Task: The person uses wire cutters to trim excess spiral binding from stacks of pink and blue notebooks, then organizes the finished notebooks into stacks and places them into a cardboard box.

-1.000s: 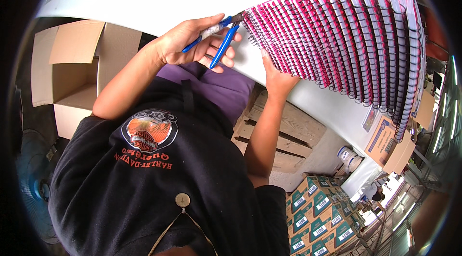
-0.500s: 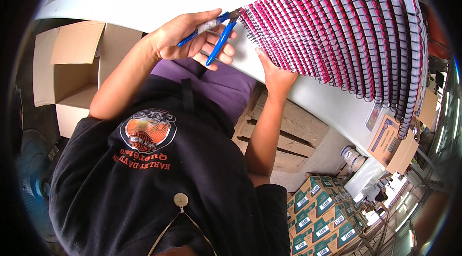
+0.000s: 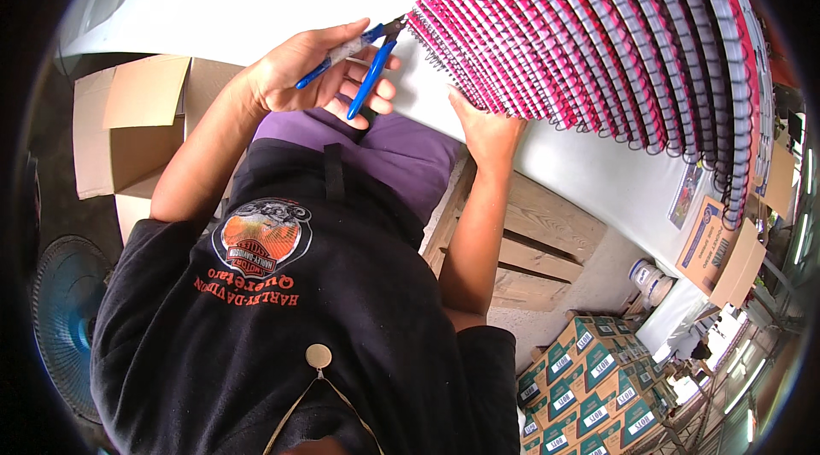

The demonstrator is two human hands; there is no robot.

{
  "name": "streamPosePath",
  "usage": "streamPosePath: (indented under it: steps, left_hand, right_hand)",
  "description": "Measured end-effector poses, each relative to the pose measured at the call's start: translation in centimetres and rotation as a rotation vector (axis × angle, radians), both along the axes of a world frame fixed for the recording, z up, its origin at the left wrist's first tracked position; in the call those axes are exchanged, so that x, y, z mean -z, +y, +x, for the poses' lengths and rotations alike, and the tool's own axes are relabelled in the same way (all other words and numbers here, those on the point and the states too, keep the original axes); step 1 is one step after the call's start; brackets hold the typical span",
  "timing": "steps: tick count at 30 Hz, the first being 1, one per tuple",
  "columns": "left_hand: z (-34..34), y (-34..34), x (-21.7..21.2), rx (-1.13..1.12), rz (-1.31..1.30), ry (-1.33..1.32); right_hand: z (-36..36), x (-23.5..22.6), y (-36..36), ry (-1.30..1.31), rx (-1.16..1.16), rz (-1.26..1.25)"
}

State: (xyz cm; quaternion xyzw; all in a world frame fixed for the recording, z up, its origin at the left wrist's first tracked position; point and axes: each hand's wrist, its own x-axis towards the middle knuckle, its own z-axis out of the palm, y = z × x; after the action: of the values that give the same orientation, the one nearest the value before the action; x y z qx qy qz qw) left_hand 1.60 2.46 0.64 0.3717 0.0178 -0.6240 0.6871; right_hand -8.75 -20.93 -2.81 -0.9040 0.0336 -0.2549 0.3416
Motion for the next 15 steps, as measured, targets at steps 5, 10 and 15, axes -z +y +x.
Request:
streamPosePath:
  steps: [5, 10, 15]
  left_hand:
    - [0.1, -0.3, 0.0, -0.039, -0.006, 0.055]
    - [-0.6, -1.8, -3.3, 0.321, 0.724, -1.202]
    - [0.2, -0.9, -1.2, 0.313, 0.566, -1.202]
  right_hand:
    - [0.1, 0.2, -0.5, 0.041, 0.002, 0.074]
    - [0.2, 0.6, -0.5, 0.016, 0.007, 0.13]
    - [0.2, 0.9, -0.9, 0.074, 0.015, 0.122]
